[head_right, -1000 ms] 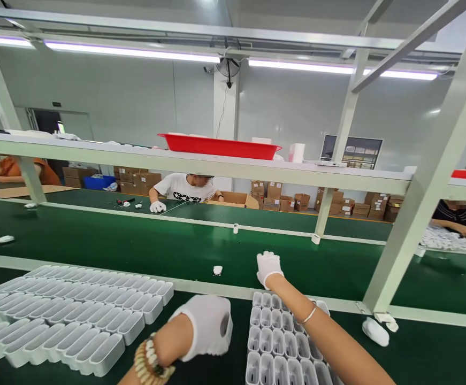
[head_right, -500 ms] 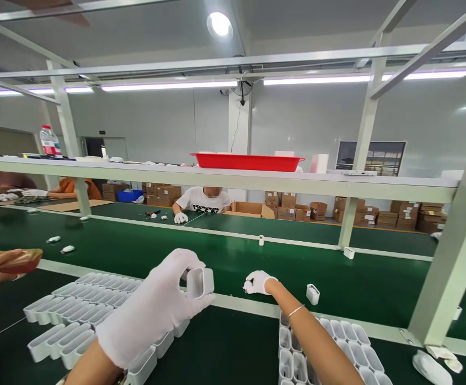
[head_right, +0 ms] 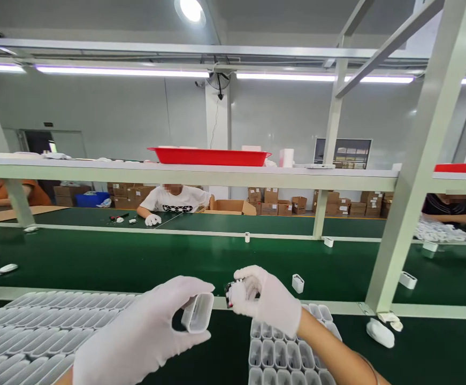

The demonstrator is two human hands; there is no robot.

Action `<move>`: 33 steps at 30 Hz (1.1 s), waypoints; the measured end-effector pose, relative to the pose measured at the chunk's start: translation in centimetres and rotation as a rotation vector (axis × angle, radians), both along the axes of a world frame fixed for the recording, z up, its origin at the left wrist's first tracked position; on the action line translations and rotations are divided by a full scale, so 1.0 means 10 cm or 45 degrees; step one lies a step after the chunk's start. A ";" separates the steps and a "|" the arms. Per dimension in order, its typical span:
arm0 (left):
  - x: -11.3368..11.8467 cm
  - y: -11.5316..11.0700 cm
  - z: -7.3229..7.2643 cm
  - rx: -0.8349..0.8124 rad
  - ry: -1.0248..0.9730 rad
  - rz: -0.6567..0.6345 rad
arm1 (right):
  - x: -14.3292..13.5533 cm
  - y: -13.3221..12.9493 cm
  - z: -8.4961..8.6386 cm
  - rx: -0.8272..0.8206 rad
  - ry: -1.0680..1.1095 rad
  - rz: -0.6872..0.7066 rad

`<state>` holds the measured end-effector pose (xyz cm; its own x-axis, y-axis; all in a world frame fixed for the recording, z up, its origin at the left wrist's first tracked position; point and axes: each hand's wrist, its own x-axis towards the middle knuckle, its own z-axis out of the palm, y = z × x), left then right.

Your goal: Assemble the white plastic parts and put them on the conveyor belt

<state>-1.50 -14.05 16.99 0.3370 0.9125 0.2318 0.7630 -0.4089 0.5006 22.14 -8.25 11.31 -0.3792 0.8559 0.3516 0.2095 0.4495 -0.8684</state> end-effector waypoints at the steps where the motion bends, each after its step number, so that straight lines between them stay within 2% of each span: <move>1: 0.05 -0.01 -0.02 0.010 0.022 -0.034 | 0.06 -0.22 0.05 -0.062 -0.021 0.004; 3: 0.16 -0.05 -0.03 0.019 0.074 -0.095 | 0.13 -0.57 0.12 -0.147 -0.043 -0.099; 6: 0.28 -0.12 -0.02 0.047 0.130 -0.156 | 0.15 -0.85 0.21 0.025 -0.141 -0.217; 9: 0.32 -0.17 -0.04 0.118 0.121 -0.214 | 0.14 -0.89 0.26 0.248 -0.143 -0.185; 13: 0.31 -0.17 -0.11 0.170 0.096 -0.241 | 0.12 -0.87 0.26 0.325 -0.175 -0.123; 18: 0.34 -0.16 -0.10 0.137 0.133 -0.213 | 0.10 -0.88 0.23 0.177 -0.174 -0.128; 22: 0.38 -0.18 -0.04 0.101 0.177 -0.179 | 0.08 -0.90 0.24 0.014 -0.255 -0.240; 27: 0.42 -0.24 0.02 0.098 0.255 -0.097 | 0.04 -0.90 0.28 -0.076 -0.239 -0.216; 33: 0.43 -0.26 0.05 0.082 0.322 -0.093 | -0.01 -0.91 0.30 -0.178 -0.396 -0.351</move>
